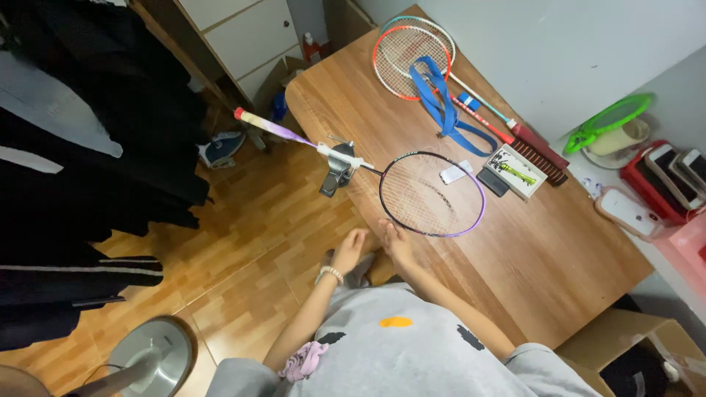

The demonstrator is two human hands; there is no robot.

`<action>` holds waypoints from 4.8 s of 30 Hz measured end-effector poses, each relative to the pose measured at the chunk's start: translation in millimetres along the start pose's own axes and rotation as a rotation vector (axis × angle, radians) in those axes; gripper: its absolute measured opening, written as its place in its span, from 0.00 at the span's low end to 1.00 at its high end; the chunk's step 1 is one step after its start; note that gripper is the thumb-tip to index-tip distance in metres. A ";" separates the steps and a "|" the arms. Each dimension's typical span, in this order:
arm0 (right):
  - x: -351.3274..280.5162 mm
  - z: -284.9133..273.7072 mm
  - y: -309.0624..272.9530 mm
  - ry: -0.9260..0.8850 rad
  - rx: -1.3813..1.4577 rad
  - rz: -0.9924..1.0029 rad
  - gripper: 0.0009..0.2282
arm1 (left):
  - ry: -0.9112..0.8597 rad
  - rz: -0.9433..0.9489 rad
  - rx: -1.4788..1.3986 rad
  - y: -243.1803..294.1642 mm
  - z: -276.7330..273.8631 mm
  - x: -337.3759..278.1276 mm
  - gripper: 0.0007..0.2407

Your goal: The person is stringing a badminton racket that is clamped in a vise on a wooden table. They handle a blue stringing tool and a white string, threading the string through the racket frame and pulling it tight.

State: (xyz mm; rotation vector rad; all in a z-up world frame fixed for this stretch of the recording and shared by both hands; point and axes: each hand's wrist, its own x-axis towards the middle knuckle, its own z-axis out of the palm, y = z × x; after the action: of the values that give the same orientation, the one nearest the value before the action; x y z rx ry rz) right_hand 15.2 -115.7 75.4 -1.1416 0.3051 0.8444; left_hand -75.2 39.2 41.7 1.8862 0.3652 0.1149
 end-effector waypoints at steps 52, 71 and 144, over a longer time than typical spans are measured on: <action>-87.1 27.9 -57.0 -0.201 -1.365 -0.732 0.03 | -0.248 -0.632 -1.053 29.5 26.4 18.6 0.10; -45.7 -4.4 -33.2 -0.077 -0.564 -0.131 0.11 | -0.337 -0.511 -0.956 54.8 -19.3 -5.4 0.13; -42.0 -5.0 44.9 -0.879 -1.400 -0.298 0.08 | -0.311 -0.388 -0.995 13.9 -56.2 -55.8 0.12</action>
State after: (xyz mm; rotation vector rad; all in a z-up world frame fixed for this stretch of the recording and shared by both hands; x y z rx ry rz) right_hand -44.2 -131.1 68.8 -1.8238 -1.3577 1.2032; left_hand -139.8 68.8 79.5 0.8108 0.3580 -0.2253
